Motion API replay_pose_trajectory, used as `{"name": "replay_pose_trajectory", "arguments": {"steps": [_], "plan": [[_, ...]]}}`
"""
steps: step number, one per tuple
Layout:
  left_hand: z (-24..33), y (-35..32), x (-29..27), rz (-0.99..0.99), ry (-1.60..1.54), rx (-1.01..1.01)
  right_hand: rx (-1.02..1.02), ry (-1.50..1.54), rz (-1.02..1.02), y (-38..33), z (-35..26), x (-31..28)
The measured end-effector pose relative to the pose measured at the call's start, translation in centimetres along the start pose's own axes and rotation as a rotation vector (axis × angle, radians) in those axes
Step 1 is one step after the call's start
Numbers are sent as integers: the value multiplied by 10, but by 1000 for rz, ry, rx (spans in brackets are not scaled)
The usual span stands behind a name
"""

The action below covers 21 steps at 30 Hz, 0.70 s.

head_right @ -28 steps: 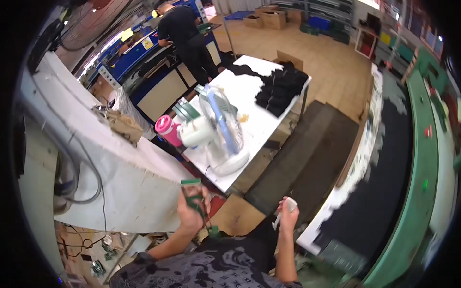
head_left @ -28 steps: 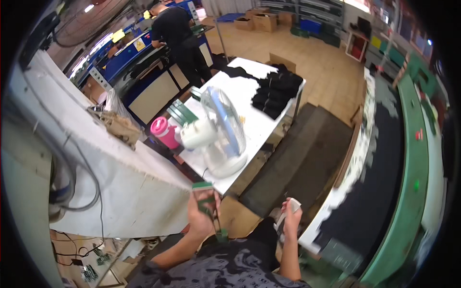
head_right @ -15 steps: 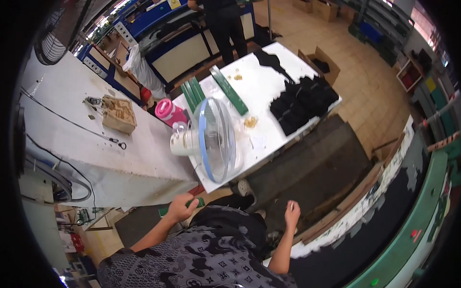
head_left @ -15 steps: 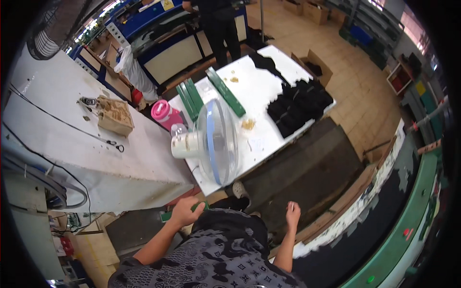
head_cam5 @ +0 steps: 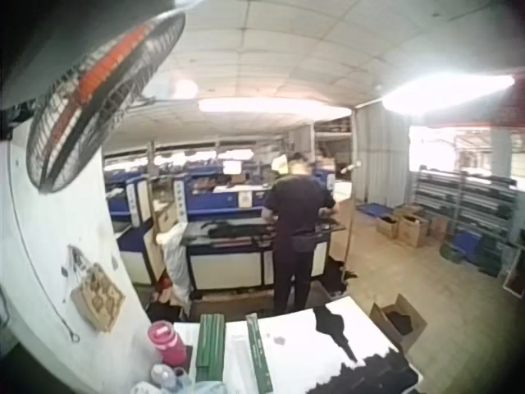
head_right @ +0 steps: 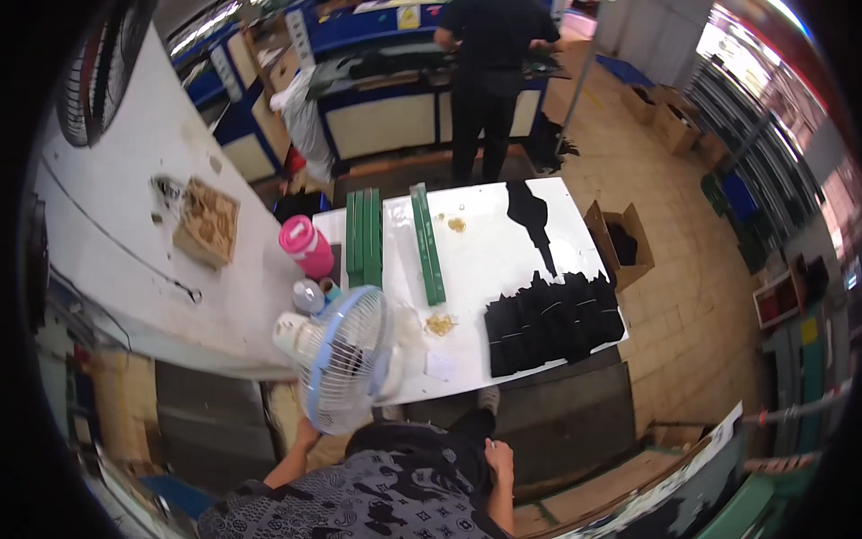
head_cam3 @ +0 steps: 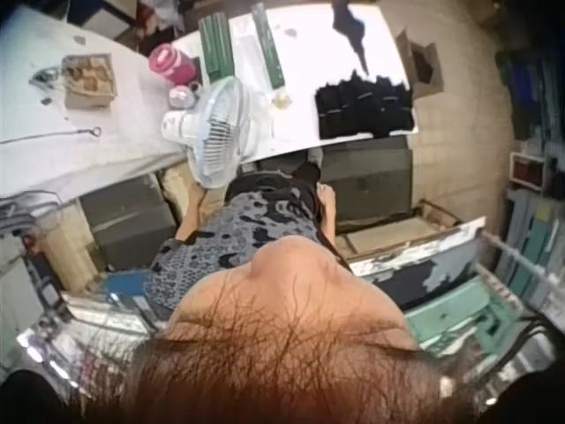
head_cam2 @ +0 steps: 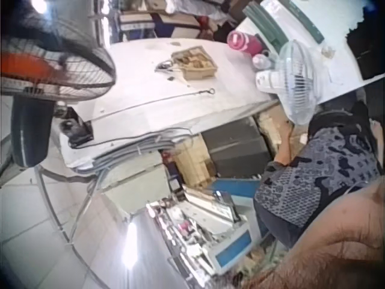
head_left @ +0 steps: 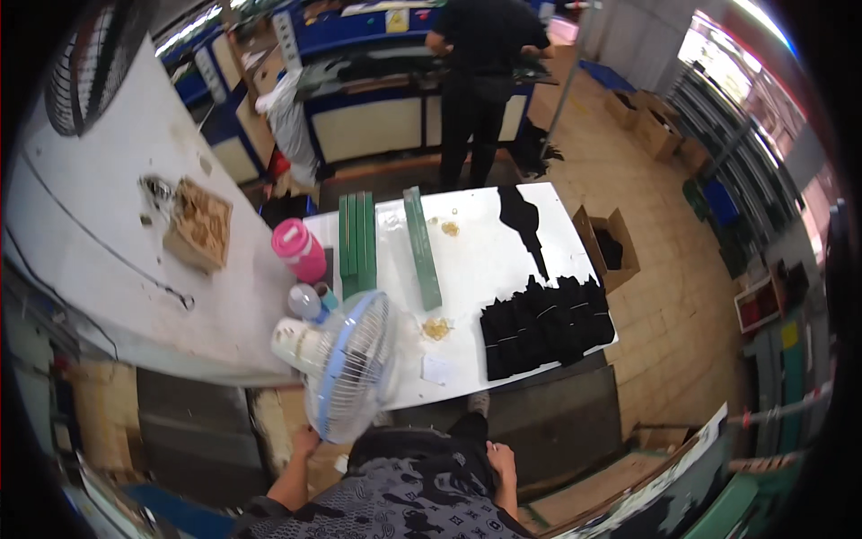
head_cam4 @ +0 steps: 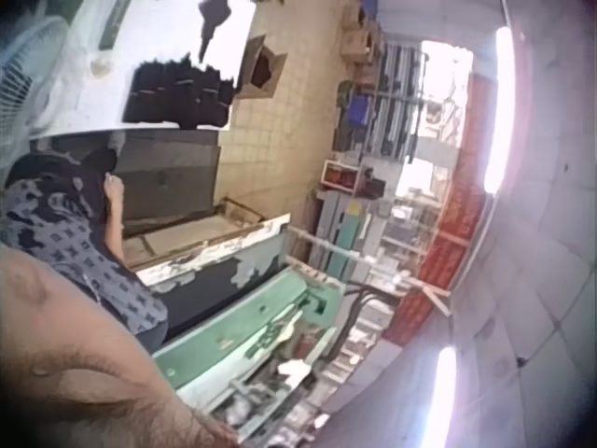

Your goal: The person uses a hydraulic cutting machine to cut shapes from a white foam sheet. They repeatedly place a green template on the foam, press a green button to activate the machine, and then remove the cut foam pieces.

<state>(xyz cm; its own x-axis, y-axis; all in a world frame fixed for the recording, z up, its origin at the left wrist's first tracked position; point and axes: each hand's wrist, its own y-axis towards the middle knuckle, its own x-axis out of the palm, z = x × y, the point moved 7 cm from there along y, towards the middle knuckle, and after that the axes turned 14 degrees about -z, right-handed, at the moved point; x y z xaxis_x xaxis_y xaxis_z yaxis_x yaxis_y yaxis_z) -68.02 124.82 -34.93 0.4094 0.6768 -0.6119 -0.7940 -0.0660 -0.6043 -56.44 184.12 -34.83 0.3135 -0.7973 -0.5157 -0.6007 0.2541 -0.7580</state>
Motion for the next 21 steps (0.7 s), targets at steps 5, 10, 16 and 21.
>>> {"name": "replay_pose_trajectory", "arguments": {"steps": [5,10,16,21], "plan": [[40,-86,55,494,-174,-154,-123,-147,-362,59,20,-92],[91,-148,133,481,-230,-410,-317,-319,-518,131,56,-99],[112,-236,154,697,-325,-452,-325,-509,-862,134,-21,-104],[110,-281,159,928,-543,-521,-399,-669,-957,145,-59,-92]]}}
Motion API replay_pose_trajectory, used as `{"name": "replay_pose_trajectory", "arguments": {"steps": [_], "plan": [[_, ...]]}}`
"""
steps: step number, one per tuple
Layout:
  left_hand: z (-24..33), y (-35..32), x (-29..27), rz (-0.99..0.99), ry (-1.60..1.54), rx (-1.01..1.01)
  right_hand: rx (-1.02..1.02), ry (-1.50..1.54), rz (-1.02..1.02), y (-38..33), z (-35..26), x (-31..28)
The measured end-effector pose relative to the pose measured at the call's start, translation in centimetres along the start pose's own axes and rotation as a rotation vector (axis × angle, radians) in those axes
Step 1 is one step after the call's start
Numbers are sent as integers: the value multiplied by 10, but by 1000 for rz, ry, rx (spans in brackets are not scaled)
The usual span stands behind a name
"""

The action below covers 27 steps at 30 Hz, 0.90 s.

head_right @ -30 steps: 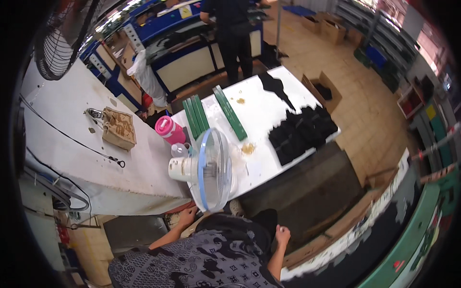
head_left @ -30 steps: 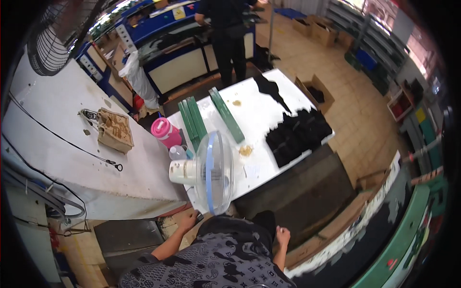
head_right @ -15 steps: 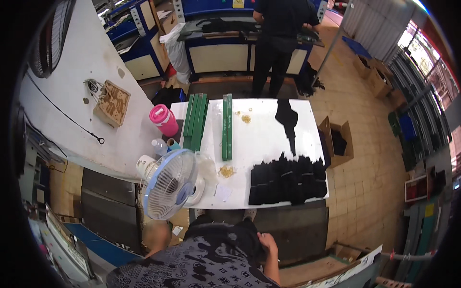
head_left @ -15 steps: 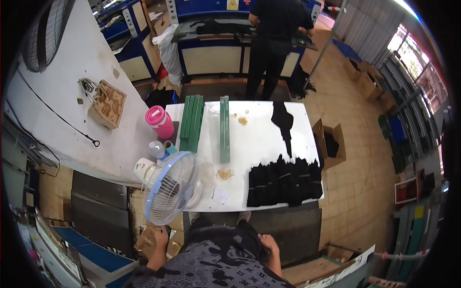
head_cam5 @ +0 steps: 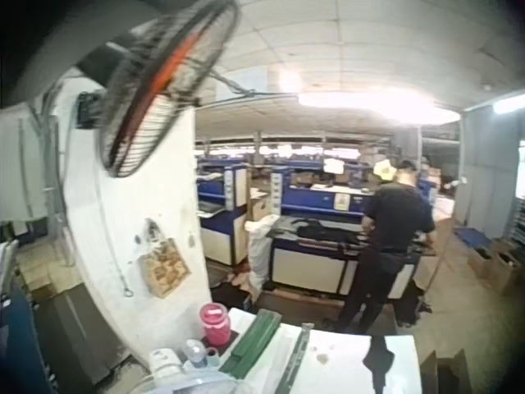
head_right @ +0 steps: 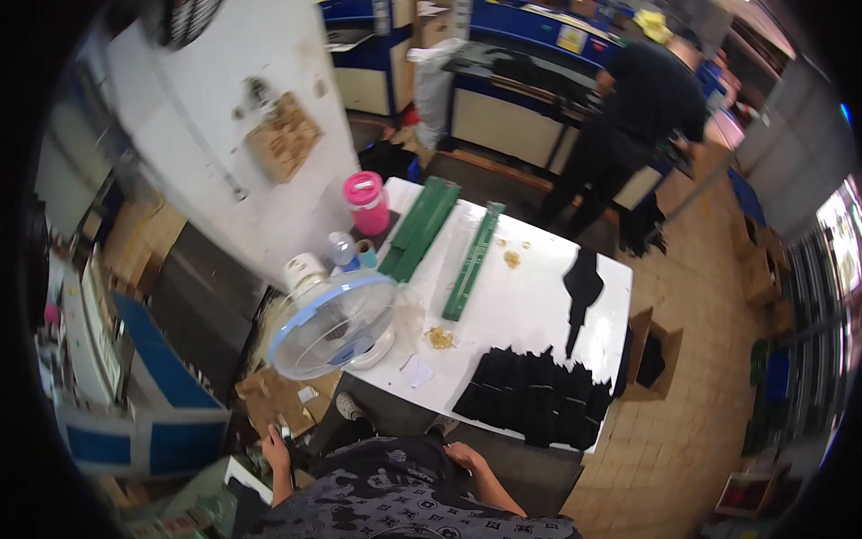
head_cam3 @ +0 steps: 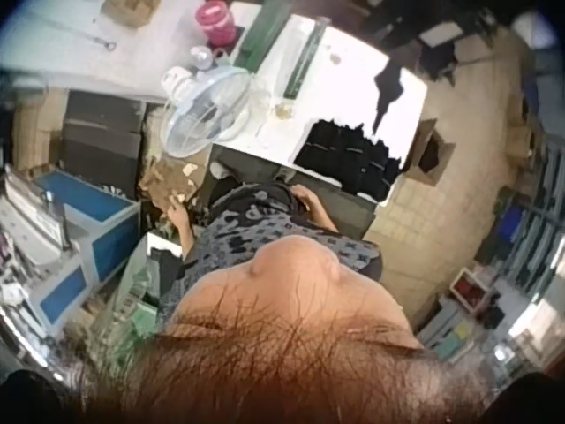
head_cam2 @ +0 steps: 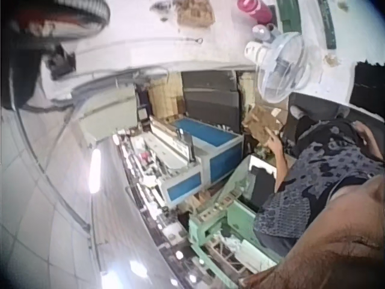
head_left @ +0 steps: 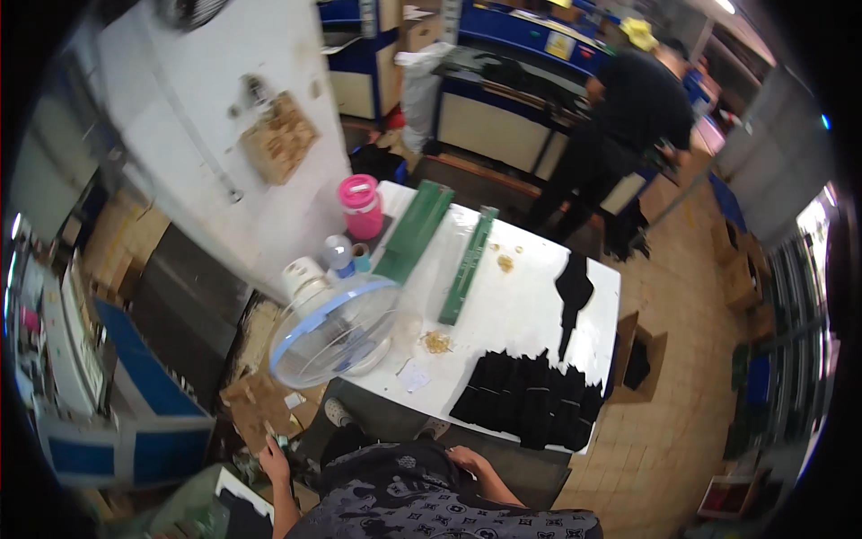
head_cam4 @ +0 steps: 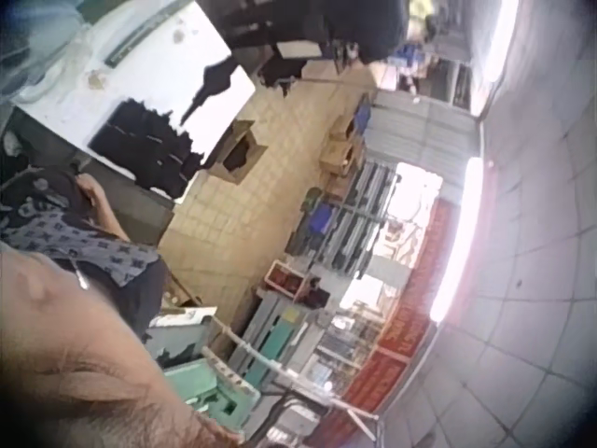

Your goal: The person uses a hydraulic cutting machine to cut shapes from a white foam sheet. They repeatedly place a green template on the foam, press a green button to activate the machine, and then remove the cut foam pieces.

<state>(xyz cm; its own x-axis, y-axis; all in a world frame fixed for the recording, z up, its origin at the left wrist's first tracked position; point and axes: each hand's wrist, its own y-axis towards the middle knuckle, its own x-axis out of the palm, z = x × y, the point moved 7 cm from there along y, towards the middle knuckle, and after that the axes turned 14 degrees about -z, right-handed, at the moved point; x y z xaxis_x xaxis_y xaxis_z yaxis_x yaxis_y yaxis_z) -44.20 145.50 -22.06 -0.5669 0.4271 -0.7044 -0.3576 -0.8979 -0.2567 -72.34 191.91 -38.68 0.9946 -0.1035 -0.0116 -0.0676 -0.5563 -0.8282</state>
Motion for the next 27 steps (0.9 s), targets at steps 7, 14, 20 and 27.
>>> {"name": "replay_pose_trajectory", "arguments": {"steps": [7,14,20,27], "plan": [[-12,51,-41,64,-246,-47,-92,154,54,-20,-142,0],[-105,116,-106,125,-570,-176,72,-146,87,72,-208,50],[-104,209,-183,293,-626,-5,57,-283,191,130,-264,90],[-120,259,-308,419,-850,227,73,-403,206,198,-352,149]]}}
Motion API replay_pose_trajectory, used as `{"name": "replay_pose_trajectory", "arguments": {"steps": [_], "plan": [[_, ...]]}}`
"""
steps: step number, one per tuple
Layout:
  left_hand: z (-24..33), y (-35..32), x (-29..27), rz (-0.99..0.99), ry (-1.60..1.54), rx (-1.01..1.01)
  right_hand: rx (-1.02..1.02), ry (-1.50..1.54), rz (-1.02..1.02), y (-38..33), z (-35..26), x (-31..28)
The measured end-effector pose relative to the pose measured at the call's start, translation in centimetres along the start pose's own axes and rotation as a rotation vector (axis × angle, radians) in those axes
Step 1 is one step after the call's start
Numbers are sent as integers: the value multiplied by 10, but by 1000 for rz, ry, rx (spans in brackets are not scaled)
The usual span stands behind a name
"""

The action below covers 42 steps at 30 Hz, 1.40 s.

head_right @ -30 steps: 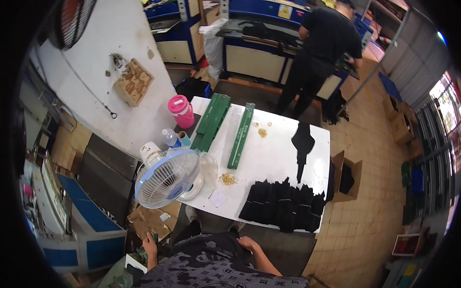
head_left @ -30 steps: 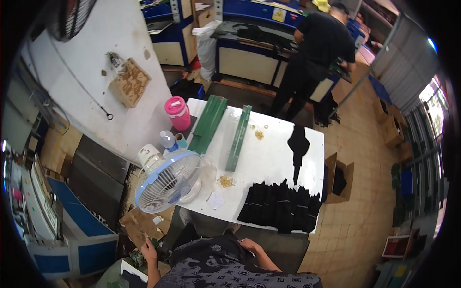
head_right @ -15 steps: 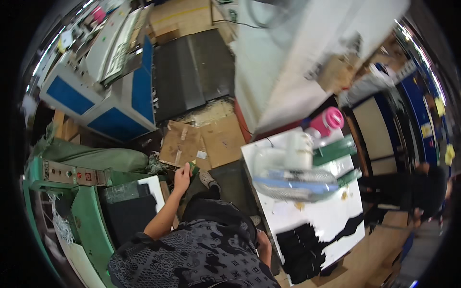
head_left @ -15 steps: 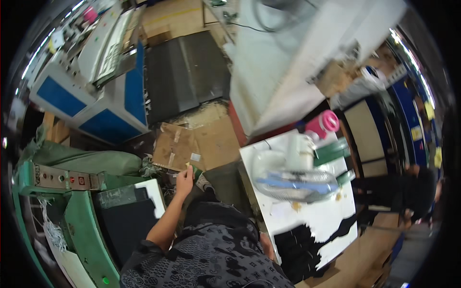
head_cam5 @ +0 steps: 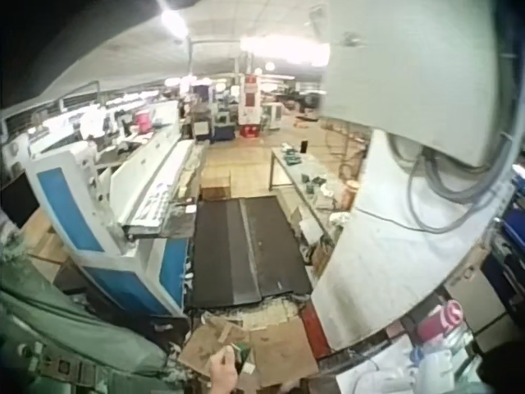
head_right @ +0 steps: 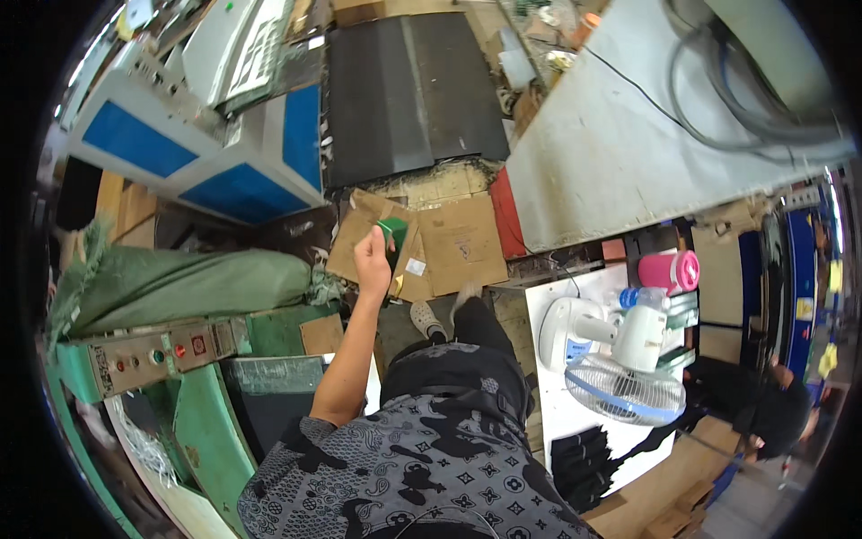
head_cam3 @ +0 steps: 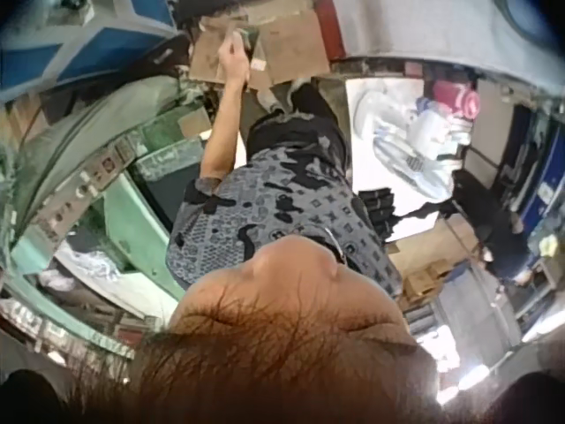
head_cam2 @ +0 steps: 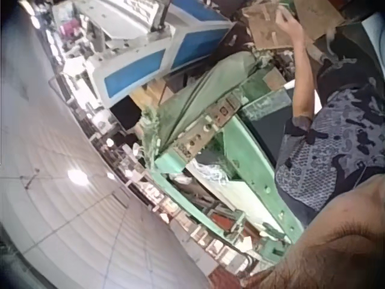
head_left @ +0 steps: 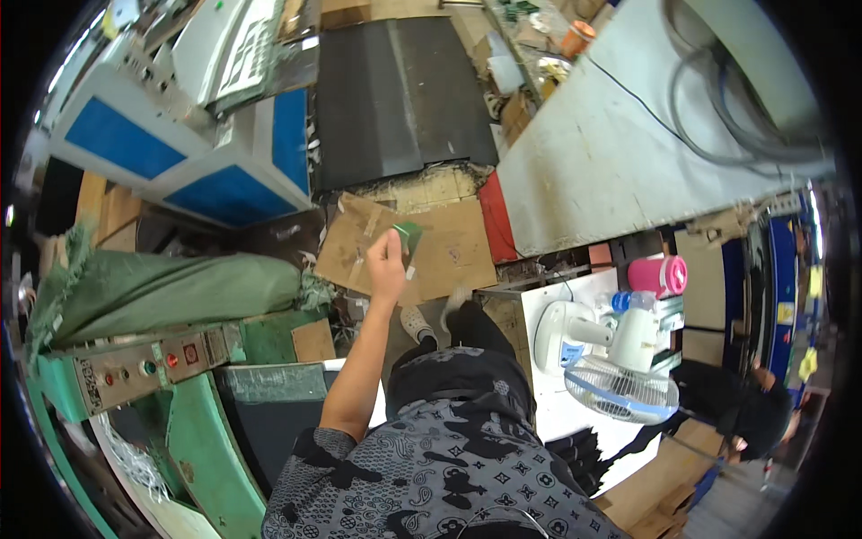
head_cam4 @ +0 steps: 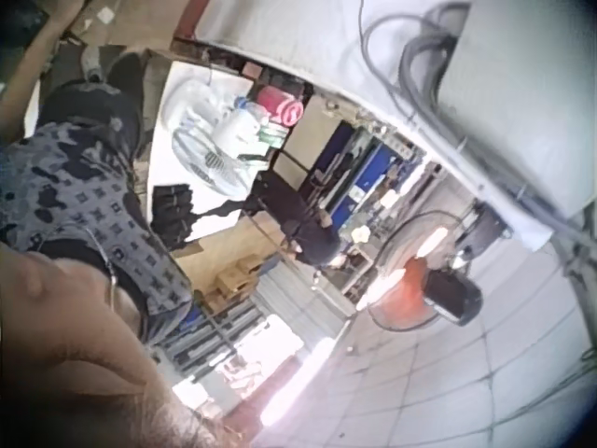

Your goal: The person uses a hydraulic cutting machine to cut shapes from a white foam sheet. They repeatedly place a green template on the foam, press a green button to activate the machine, and then remove the cut foam pieces.

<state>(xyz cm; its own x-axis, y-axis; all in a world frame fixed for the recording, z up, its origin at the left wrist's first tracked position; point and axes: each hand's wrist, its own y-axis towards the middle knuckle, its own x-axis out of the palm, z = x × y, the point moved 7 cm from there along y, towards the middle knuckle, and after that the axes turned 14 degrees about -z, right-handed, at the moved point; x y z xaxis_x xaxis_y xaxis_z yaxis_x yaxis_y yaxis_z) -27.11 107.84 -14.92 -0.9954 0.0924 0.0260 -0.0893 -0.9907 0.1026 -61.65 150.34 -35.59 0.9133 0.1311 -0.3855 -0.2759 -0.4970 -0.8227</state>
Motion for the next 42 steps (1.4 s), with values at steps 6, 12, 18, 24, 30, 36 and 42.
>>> {"name": "replay_pose_trajectory", "arguments": {"steps": [6,12,18,24,30,36,42], "plan": [[-47,-20,-117,379,-47,-109,-61,-102,-52,46,-68,19],[-57,-8,-187,612,62,-97,-87,-147,-13,107,-126,7],[-72,56,-199,666,118,-194,-235,-245,29,215,-206,-36],[-112,191,-169,711,8,-172,-742,-337,211,376,-358,-120],[-107,344,-170,766,53,-19,-785,186,-172,427,-696,-111],[-38,491,-161,532,4,9,-1062,-45,-439,426,-997,-73],[-42,643,-210,430,-49,4,-1486,-374,-330,353,-1272,15]]}}
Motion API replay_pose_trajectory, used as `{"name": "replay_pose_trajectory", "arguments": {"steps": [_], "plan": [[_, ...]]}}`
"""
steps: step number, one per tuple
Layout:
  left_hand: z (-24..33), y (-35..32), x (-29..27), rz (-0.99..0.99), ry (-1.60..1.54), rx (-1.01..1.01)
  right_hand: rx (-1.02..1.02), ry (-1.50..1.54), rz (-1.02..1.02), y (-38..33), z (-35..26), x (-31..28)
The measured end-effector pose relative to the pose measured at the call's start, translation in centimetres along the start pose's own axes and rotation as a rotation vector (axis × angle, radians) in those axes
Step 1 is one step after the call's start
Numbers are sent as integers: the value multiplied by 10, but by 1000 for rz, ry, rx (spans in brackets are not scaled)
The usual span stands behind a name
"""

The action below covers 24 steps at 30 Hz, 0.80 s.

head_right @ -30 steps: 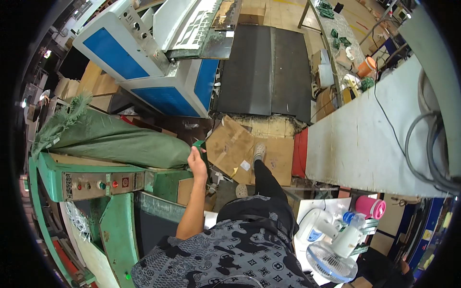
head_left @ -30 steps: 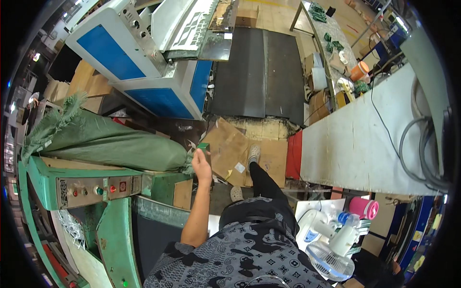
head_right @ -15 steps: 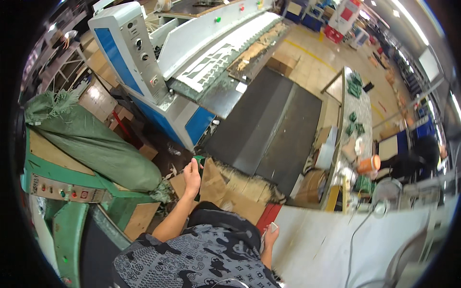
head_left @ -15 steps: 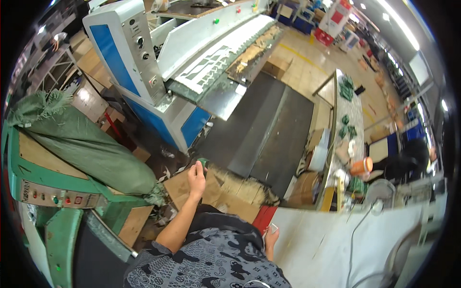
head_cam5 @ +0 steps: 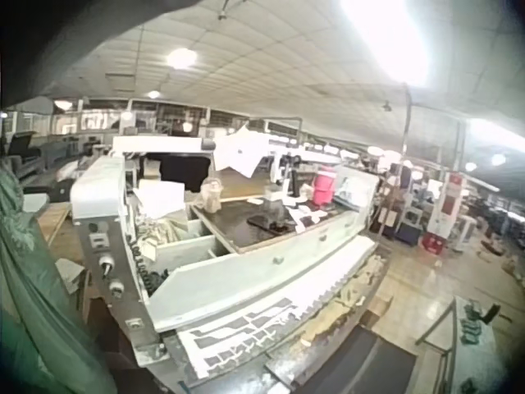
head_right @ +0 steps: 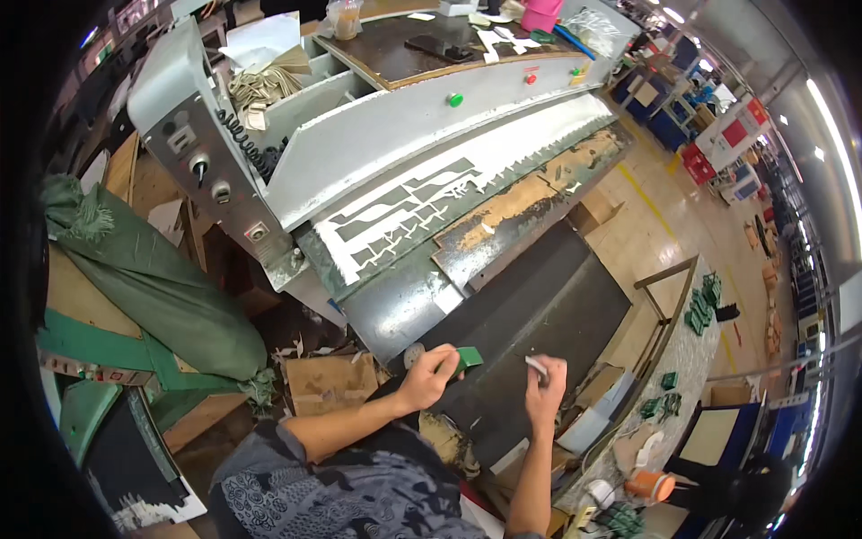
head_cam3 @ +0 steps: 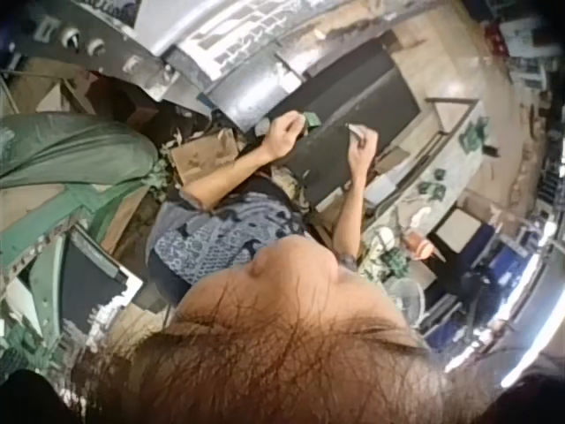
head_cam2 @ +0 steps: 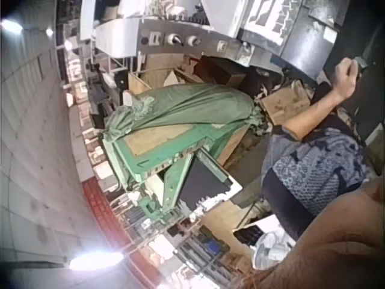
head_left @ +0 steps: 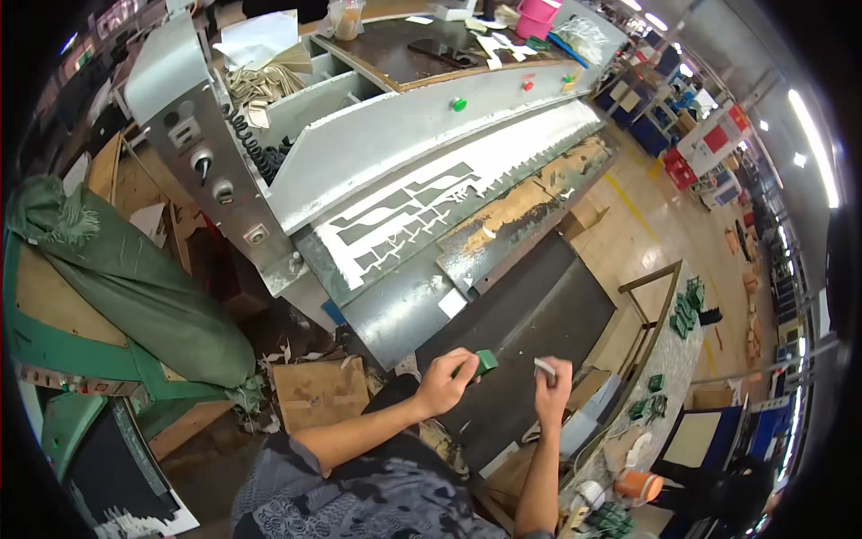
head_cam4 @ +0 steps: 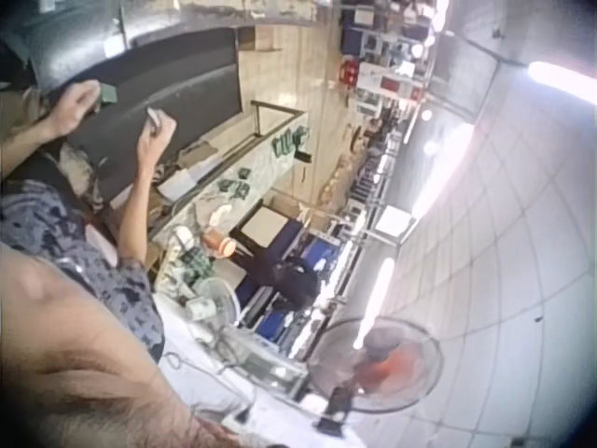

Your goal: The person uses a hydraulic cutting machine to cut shapes from a white foam sheet. They repeatedly place a green template on the foam, press a green button to activate the machine, and then remove the cut foam pieces.

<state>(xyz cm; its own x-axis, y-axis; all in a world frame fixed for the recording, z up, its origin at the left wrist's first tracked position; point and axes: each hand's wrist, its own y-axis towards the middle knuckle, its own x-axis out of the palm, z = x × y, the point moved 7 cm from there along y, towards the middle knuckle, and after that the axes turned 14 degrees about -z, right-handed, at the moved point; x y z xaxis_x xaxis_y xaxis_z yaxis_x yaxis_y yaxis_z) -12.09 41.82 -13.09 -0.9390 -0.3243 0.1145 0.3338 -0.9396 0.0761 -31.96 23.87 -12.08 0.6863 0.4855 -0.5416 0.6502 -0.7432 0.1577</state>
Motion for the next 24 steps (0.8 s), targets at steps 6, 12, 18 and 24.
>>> {"name": "replay_pose_trajectory", "arguments": {"steps": [6,12,18,24], "plan": [[59,106,-9,5,74,46,-267,3,-400,193,-125,-3],[91,159,-33,-47,273,138,-375,377,-888,349,-222,66],[140,169,-56,279,443,81,-446,560,-1020,538,-330,183],[134,193,-70,753,537,-245,-1136,-63,-151,637,-356,203]]}}
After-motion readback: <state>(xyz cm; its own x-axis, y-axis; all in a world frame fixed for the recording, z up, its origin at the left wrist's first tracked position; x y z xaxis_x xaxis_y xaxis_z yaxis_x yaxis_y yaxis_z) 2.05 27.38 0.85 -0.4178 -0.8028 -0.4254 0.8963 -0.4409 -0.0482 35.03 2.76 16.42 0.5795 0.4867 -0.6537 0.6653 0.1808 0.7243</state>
